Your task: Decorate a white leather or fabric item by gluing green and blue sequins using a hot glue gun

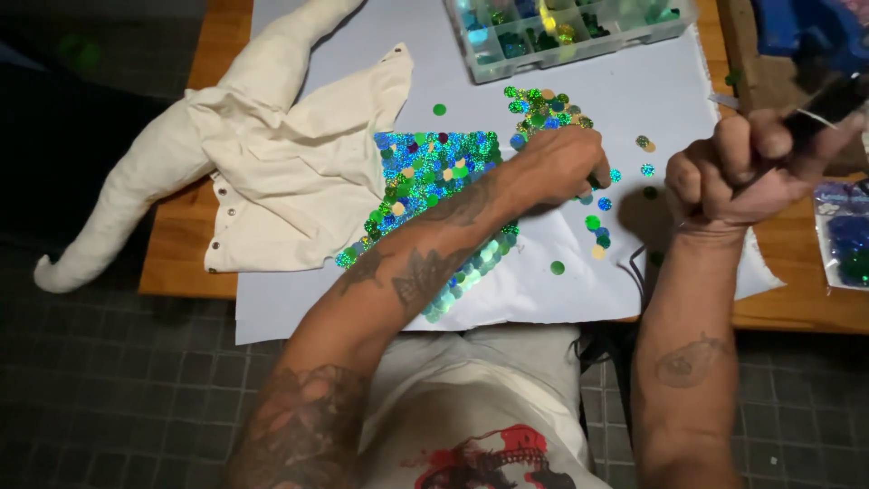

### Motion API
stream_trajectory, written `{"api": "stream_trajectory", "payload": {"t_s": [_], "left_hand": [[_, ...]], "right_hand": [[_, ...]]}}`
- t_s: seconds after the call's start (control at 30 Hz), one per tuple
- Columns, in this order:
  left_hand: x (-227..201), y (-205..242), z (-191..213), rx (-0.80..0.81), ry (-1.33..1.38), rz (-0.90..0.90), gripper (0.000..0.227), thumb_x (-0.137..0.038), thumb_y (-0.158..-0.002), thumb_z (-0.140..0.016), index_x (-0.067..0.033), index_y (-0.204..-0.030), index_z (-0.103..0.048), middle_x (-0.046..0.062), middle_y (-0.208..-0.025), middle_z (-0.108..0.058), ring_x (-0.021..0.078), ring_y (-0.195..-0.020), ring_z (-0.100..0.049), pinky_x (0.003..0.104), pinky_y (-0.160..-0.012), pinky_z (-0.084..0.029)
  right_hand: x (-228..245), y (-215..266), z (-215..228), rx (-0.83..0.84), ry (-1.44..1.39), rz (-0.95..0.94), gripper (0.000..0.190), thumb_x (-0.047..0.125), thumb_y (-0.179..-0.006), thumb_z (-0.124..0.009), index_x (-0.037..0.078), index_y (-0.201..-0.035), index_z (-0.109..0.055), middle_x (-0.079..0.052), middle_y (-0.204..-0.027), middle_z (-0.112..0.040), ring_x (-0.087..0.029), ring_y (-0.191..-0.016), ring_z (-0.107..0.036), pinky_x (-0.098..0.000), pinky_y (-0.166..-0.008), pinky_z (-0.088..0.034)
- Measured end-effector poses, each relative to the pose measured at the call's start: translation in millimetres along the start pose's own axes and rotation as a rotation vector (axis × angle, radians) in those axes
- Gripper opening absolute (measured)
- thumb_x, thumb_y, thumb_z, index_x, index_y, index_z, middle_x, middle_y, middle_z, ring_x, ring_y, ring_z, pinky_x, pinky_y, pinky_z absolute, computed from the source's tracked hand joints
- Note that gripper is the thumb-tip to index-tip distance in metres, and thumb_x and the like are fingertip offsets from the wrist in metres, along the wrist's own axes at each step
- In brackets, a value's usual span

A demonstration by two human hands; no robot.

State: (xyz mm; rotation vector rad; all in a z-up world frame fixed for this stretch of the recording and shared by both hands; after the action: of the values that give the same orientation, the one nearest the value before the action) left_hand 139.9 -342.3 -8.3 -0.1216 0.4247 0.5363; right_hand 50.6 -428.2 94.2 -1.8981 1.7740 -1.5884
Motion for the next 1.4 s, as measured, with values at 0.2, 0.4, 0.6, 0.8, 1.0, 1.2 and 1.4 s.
{"api": "stream_trajectory", "payload": {"t_s": [0.2,0.4,0.6,0.8,1.0,1.2,1.4], "left_hand": [[4,-9,-4,0.015,0.030,0.104,0.029,0.001,-0.059,-0.067,-0.0265,-0.065,-0.071,-0.009,-0.077,-0.074,0.0198,-0.083,-0.070,0.043,-0.060,-0.051],[5,-5,-7,-0.091,-0.004,0.036,0.025,0.000,-0.064,-0.062,-0.0212,-0.070,-0.074,-0.001,-0.074,-0.072,0.0283,-0.078,-0.069,0.046,-0.059,-0.051],[-6,9,-5,-0.252,-0.059,-0.100,0.017,-0.008,-0.082,-0.051,-0.0155,-0.078,-0.066,0.007,-0.086,-0.063,0.0364,-0.076,-0.061,0.053,-0.056,-0.042],[-62,31,-9,0.043,-0.054,-0.263,0.029,-0.027,-0.071,-0.087,-0.0263,-0.099,-0.080,0.006,-0.098,-0.063,0.0346,-0.100,-0.061,0.053,-0.078,-0.048],[-52,17,-31,0.050,-0.123,-0.161,0.029,-0.027,-0.072,-0.086,-0.0321,-0.100,-0.083,0.001,-0.101,-0.066,0.0321,-0.096,-0.067,0.051,-0.071,-0.052],[-54,26,-27,0.053,-0.012,-0.157,0.016,-0.008,-0.073,-0.076,-0.0203,-0.083,-0.073,0.004,-0.095,-0.069,0.0326,-0.085,-0.067,0.049,-0.069,-0.049],[-36,51,1,-0.066,0.114,-0.017,0.009,-0.022,-0.068,-0.076,-0.0245,-0.070,-0.068,-0.003,-0.074,-0.073,0.0272,-0.078,-0.069,0.045,-0.063,-0.047]], "right_hand": [[-6,2,0,-0.017,0.009,-0.039,0.056,0.063,-0.107,-0.040,0.018,-0.106,-0.074,0.004,-0.072,-0.028,-0.010,-0.036,-0.023,-0.0274,-0.051,-0.032],[-11,-6,-7,-0.039,0.047,-0.069,0.051,0.063,-0.106,-0.046,0.021,-0.106,-0.074,0.005,-0.070,-0.028,-0.005,-0.029,-0.028,-0.0262,-0.043,-0.023],[-10,-7,-14,0.005,-0.083,-0.010,0.056,0.060,-0.106,-0.039,0.011,-0.098,-0.064,0.001,-0.073,-0.033,-0.007,-0.034,-0.020,-0.0268,-0.042,-0.023],[-7,-7,-12,-0.030,0.017,-0.047,0.054,0.063,-0.104,-0.044,0.017,-0.104,-0.074,0.004,-0.070,-0.036,-0.007,-0.032,-0.025,-0.0277,-0.042,-0.025],[-8,-5,-16,-0.017,-0.004,-0.044,0.055,0.063,-0.104,-0.041,0.016,-0.103,-0.070,0.004,-0.072,-0.037,-0.007,-0.032,-0.027,-0.0278,-0.039,-0.025],[-11,-5,-12,-0.010,0.008,-0.076,0.056,0.065,-0.102,-0.042,0.017,-0.100,-0.070,0.004,-0.070,-0.039,-0.007,-0.031,-0.030,-0.0277,-0.040,-0.025],[-17,-3,-8,-0.113,-0.008,-0.085,0.054,0.065,-0.099,-0.048,0.018,-0.097,-0.074,0.005,-0.067,-0.039,-0.006,-0.033,-0.033,-0.0269,-0.039,-0.030]]}}
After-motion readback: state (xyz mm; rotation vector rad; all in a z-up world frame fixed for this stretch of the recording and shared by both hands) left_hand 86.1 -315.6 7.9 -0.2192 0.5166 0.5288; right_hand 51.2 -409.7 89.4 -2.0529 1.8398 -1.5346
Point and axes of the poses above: each hand's wrist, its own y-axis away from the middle knuckle, its own z-axis out of the back of the hand, x = y × z, the point moved 8 cm from there along -y, towards the middle knuckle
